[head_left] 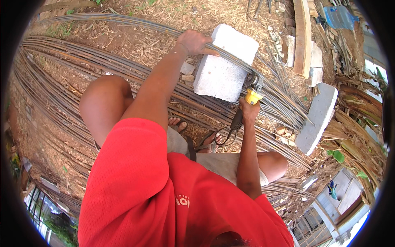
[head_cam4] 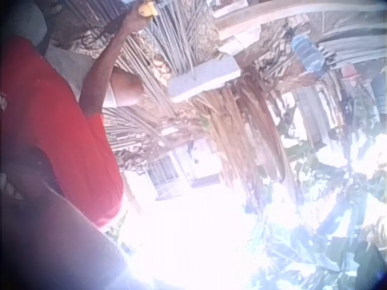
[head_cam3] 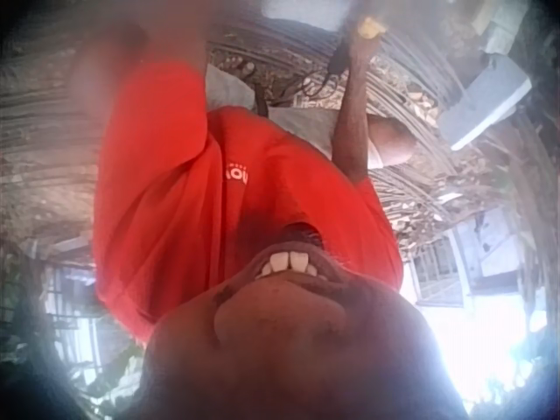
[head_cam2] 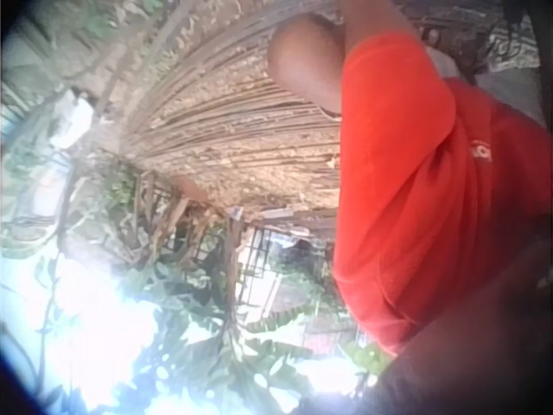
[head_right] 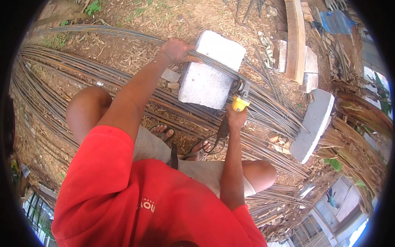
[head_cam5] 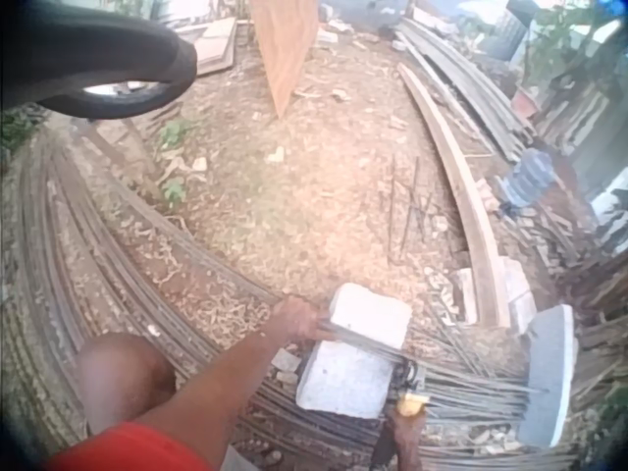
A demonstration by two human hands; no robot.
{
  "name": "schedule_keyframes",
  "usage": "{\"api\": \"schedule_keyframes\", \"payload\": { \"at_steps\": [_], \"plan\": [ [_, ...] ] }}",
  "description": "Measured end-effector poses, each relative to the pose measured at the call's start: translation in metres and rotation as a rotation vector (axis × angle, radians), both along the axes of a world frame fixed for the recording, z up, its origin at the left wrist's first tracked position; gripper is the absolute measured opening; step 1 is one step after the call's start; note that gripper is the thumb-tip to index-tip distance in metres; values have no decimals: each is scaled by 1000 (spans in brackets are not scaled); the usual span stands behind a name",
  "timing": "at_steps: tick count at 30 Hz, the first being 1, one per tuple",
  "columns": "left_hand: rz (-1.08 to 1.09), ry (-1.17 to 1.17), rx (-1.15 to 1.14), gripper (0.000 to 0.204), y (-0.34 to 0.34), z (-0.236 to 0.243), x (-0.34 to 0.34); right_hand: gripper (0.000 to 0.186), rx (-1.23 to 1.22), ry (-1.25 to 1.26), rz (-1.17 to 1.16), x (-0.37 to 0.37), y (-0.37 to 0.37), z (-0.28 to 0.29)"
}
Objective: The person uses an angle grinder to cut multiple metal rods placed on white blocks. They repeatedly position the rods, cut them, and reposition them for further cuts.
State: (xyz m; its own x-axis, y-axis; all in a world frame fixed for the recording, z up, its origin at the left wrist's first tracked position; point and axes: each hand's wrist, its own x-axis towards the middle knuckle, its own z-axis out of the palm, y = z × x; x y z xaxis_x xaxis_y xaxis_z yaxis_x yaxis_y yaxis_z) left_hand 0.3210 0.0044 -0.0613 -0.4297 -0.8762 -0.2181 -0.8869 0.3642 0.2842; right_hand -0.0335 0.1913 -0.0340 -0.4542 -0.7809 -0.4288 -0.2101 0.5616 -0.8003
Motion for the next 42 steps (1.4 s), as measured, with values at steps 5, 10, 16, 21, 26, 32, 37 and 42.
{"api": "schedule_keyframes", "payload": {
  "at_steps": [5,10,16,21,26,32,37,42],
  "plan": [
    [11,6,44,105,1,4,0,46,-24,-20,-2,1,-7,3],
    [2,-7,14,104,0,4,0,44,-49,-10,17,-1,-14,2],
    [-1,-2,-19,101,0,1,1,41,-113,-29,46,-7,-8,-8],
    [15,3,-8,102,0,-2,0,40,-124,-77,65,-10,-8,-11],
    [9,2,-30,103,0,-3,1,44,-12,-1,26,-7,-13,-3],
    [1,-2,-15,103,0,-1,1,42,-66,55,72,-12,-14,-9],
    [-1,8,-39,99,0,-1,1,41,-137,-41,54,-15,-13,-19],
    [0,27,-29,97,0,-2,2,44,-116,-122,14,-10,-14,-11]
  ]
}}
